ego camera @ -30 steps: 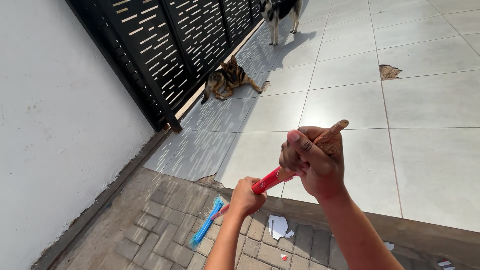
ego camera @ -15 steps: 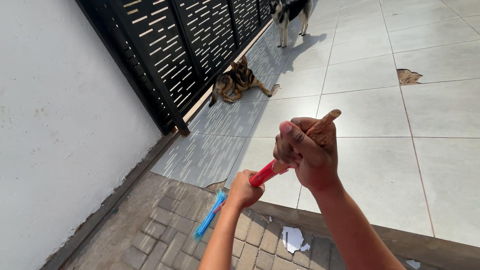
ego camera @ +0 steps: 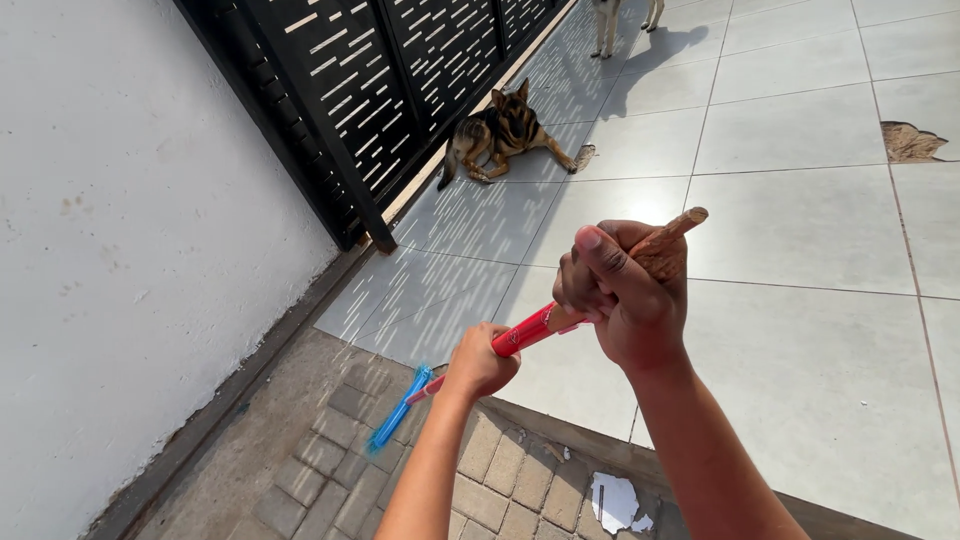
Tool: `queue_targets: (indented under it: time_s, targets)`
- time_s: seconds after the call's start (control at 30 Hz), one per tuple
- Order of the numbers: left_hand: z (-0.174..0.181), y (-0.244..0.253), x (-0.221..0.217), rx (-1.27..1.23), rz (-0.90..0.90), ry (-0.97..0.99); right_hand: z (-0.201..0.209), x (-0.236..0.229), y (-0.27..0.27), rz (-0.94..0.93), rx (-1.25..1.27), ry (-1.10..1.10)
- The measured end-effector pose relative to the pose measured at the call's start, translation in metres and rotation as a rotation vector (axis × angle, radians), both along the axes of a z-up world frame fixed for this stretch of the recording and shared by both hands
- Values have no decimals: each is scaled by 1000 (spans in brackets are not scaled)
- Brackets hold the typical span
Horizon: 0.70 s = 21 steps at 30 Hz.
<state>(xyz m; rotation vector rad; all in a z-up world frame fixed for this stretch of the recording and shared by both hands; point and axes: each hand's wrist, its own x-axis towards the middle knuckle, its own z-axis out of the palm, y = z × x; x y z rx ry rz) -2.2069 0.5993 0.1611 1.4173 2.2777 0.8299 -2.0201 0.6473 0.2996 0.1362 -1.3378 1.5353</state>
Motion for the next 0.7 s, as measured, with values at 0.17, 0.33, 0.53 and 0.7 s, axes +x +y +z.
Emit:
queue_targets:
  time_s: [0.17, 0.33, 0.53, 0.7]
  targets:
    - [-9, 30, -30, 17, -5, -13, -11, -33, 39, -3, -11, -1]
    - [-18, 47, -56, -50, -20, -48, -26, -58, 57, -24, -83, -32]
    - [-37, 58, -121, -120, -85, -51, -44, -115, 57, -84, -71, -142]
    - [-64, 56, -200, -163, -148, -49, -68, -194, 45, -157, -126, -162]
